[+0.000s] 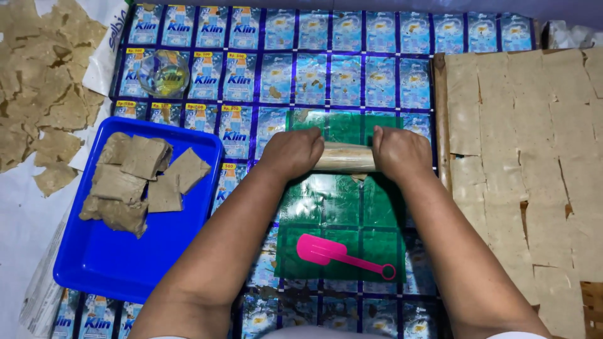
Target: Preparing and flattening dough for snacks using a rolling pin and scraper.
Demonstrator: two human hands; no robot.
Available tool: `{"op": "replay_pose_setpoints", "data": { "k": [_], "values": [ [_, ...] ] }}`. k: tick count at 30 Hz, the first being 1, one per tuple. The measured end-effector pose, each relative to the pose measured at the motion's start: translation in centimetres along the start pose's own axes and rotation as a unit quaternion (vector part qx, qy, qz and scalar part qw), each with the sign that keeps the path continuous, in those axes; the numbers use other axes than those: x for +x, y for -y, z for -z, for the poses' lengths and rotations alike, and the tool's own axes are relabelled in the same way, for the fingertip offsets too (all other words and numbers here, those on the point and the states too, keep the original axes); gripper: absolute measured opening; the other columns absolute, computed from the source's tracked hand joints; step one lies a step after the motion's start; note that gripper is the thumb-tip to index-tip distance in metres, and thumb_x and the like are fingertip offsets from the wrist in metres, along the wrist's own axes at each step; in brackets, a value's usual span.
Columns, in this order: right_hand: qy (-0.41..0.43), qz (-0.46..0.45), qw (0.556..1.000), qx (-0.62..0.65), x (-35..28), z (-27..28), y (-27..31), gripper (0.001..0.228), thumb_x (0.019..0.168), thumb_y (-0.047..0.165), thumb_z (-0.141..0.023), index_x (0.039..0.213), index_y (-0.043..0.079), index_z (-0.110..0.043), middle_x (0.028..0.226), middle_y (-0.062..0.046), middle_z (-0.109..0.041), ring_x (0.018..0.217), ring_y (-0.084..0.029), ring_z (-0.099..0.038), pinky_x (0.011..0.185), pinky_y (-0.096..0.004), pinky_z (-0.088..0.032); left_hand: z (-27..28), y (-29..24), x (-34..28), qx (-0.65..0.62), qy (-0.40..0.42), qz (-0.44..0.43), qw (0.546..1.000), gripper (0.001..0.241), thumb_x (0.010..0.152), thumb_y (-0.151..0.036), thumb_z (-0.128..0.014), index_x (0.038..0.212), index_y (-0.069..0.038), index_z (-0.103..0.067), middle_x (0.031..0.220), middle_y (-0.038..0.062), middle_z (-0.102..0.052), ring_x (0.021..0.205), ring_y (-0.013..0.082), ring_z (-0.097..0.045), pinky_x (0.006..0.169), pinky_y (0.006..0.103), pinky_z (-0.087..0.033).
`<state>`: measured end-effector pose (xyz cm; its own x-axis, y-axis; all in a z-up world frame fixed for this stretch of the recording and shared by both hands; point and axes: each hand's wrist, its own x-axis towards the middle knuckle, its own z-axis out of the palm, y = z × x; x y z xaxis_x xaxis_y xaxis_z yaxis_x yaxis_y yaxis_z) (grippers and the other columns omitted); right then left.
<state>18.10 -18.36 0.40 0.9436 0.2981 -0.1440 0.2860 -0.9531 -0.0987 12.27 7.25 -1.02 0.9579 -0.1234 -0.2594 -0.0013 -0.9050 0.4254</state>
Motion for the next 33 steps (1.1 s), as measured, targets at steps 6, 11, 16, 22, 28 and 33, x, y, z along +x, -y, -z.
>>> {"op": "replay_pose_setpoints", "data": {
  "k": [6, 11, 16, 22, 28, 33],
  "values": [
    [0.022, 0.008, 0.999, 0.022, 0.0, -0.3, -0.1, 0.056, 0.107, 0.043, -0.03, 0.093, 0.015, -0.076, 0.088, -0.016, -0.078, 0.099, -0.04, -0.074, 0.085, -0.054, -0.058, -1.6, 0.3, 0.5, 0.022, -0.022, 0.019, 0.999, 0.046, 0.098, -0.051, -0.028, 0.111, -0.024, -0.063, 0.097, 0.011, -0.074, 0.099, 0.0375, -0.072, 0.087, 0.0538, -0.055],
    [-0.144, 0.073, 0.987, -0.004, -2.3, -2.7, -0.4, 0.028, 0.103, 0.037, -0.043, 0.113, 0.019, -0.062, 0.119, -0.008, -0.059, 0.116, -0.032, -0.062, 0.094, -0.047, -0.048, -2.5, -0.8, -2.3, 0.072, -0.212, -0.068, 0.972, 0.032, 0.098, -0.038, -0.036, 0.112, -0.017, -0.055, 0.116, 0.011, -0.055, 0.122, 0.0327, -0.052, 0.099, 0.0513, -0.038],
    [-0.089, 0.052, 0.992, 0.067, -3.0, 0.4, 1.7, 0.051, 0.105, 0.026, -0.037, 0.153, 0.011, -0.045, 0.165, -0.025, -0.03, 0.148, -0.044, -0.035, 0.116, -0.067, -0.019, -0.3, -1.9, -2.3, 0.03, -0.121, -0.037, 0.991, 0.054, 0.1, -0.031, -0.031, 0.149, -0.009, -0.04, 0.162, 0.024, -0.032, 0.155, 0.041, -0.02, 0.124, 0.0635, -0.011],
    [0.004, -0.002, 0.999, 0.047, 1.1, -0.5, 0.8, 0.062, 0.108, 0.041, -0.03, 0.166, 0.022, -0.02, 0.172, -0.019, -0.01, 0.16, -0.035, -0.009, 0.12, -0.071, -0.002, 0.6, -1.4, 0.6, 0.008, -0.044, 0.04, 0.998, 0.073, 0.094, -0.034, -0.034, 0.164, -0.018, -0.021, 0.174, 0.015, -0.006, 0.161, 0.0317, -0.001, 0.128, 0.0578, 0.002],
    [-0.002, -0.004, 1.0, 0.027, -0.7, -1.3, 0.8, 0.064, 0.108, 0.051, -0.024, 0.166, 0.024, -0.026, 0.173, -0.016, -0.013, 0.16, -0.031, -0.009, 0.121, -0.067, -0.001, 0.4, -3.1, -2.5, 0.038, -0.077, 0.038, 0.996, 0.068, 0.097, -0.035, -0.03, 0.162, -0.014, -0.029, 0.173, 0.017, -0.013, 0.161, 0.0309, -0.007, 0.127, 0.0587, 0.004],
    [-0.084, 0.043, 0.995, 0.027, -3.9, -2.7, 0.6, 0.067, 0.109, 0.053, -0.027, 0.162, 0.012, -0.037, 0.171, -0.022, -0.018, 0.16, -0.034, -0.014, 0.121, -0.067, -0.01, -2.2, -2.9, -5.0, 0.06, -0.151, 0.001, 0.987, 0.062, 0.105, -0.041, -0.028, 0.158, -0.01, -0.038, 0.17, 0.021, -0.02, 0.159, 0.0334, -0.013, 0.125, 0.0613, -0.003]
  ]
}}
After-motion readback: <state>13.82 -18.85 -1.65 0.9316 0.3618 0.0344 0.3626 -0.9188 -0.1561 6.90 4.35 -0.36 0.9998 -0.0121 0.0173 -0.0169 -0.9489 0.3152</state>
